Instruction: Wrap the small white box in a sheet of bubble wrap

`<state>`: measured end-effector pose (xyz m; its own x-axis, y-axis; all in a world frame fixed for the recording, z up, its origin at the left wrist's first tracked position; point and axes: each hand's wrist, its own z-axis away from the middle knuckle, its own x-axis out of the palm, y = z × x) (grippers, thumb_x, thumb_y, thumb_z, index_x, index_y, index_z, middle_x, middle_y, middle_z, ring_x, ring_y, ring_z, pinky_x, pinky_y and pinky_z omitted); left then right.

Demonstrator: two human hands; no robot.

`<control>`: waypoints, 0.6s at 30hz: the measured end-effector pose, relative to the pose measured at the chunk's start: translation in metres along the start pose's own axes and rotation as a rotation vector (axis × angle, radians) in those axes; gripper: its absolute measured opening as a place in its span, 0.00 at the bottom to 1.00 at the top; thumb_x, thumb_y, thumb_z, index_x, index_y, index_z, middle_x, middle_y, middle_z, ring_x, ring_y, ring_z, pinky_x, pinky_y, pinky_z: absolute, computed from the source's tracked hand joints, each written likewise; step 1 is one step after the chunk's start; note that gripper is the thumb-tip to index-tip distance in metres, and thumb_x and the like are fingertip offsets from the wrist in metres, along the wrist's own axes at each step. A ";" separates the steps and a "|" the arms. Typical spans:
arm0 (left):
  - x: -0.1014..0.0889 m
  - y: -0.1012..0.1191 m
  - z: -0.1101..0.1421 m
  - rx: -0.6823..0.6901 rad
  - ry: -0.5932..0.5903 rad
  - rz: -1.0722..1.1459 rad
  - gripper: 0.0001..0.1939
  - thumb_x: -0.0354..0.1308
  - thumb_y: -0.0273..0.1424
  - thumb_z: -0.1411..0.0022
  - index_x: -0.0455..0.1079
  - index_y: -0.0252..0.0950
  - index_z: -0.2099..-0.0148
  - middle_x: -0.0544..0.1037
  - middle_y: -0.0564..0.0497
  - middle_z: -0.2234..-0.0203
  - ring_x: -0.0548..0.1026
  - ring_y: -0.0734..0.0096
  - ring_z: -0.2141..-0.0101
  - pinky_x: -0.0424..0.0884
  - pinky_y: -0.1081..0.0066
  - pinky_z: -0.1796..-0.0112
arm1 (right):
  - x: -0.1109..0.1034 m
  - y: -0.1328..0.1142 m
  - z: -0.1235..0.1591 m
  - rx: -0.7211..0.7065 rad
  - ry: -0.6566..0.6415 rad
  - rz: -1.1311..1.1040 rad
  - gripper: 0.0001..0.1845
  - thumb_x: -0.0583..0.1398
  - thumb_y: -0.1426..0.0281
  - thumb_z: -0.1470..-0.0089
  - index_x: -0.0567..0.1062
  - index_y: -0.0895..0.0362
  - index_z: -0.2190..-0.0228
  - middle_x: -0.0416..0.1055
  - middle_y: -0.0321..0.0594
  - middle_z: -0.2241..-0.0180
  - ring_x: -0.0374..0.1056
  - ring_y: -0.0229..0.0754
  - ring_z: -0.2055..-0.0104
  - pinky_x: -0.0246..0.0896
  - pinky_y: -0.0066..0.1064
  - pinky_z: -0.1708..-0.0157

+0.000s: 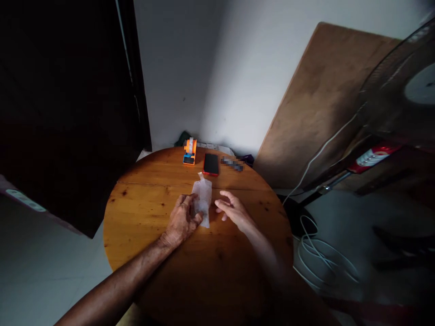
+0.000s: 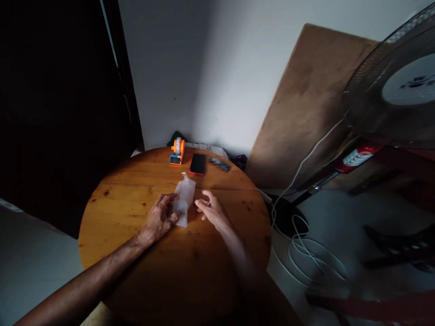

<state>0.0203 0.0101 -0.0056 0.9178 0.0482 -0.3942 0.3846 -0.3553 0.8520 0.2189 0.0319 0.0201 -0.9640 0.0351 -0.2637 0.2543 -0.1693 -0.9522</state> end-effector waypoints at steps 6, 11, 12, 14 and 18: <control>0.001 0.000 0.001 0.026 0.009 0.023 0.28 0.61 0.26 0.47 0.67 0.39 0.42 0.71 0.45 0.57 0.71 0.59 0.55 0.70 0.58 0.51 | 0.015 -0.004 -0.023 0.024 -0.053 -0.102 0.33 0.68 0.69 0.53 0.67 0.58 0.46 0.74 0.39 0.70 0.71 0.40 0.72 0.63 0.23 0.86; 0.006 -0.006 0.002 -0.018 -0.020 0.056 0.31 0.60 0.26 0.46 0.63 0.37 0.39 0.71 0.45 0.59 0.72 0.60 0.57 0.71 0.58 0.54 | 0.032 -0.003 -0.038 -0.065 -0.100 -0.143 0.27 0.65 0.73 0.56 0.68 0.56 0.52 0.74 0.34 0.71 0.66 0.35 0.78 0.55 0.22 0.87; 0.006 -0.006 0.002 -0.004 -0.015 0.045 0.31 0.59 0.26 0.45 0.62 0.38 0.38 0.71 0.45 0.58 0.72 0.60 0.57 0.72 0.58 0.53 | 0.035 -0.002 -0.040 -0.086 -0.097 -0.155 0.27 0.64 0.74 0.56 0.68 0.56 0.52 0.74 0.34 0.71 0.66 0.35 0.78 0.55 0.22 0.86; 0.004 -0.004 0.004 0.044 -0.021 0.007 0.30 0.58 0.26 0.44 0.62 0.40 0.38 0.70 0.45 0.56 0.72 0.60 0.55 0.72 0.60 0.53 | 0.041 0.003 -0.043 -0.124 -0.078 -0.181 0.28 0.63 0.74 0.57 0.68 0.55 0.52 0.75 0.33 0.71 0.67 0.35 0.77 0.57 0.23 0.82; -0.003 0.004 0.004 0.212 -0.112 -0.178 0.29 0.53 0.25 0.40 0.62 0.44 0.36 0.63 0.42 0.43 0.71 0.60 0.51 0.75 0.60 0.55 | 0.048 0.012 -0.047 -0.159 -0.037 -0.210 0.29 0.64 0.73 0.60 0.69 0.55 0.52 0.75 0.33 0.71 0.69 0.38 0.73 0.62 0.26 0.75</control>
<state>0.0183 0.0045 -0.0028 0.8165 0.0287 -0.5766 0.4989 -0.5378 0.6796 0.1791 0.0782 -0.0110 -0.9984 0.0161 -0.0547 0.0547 -0.0052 -0.9985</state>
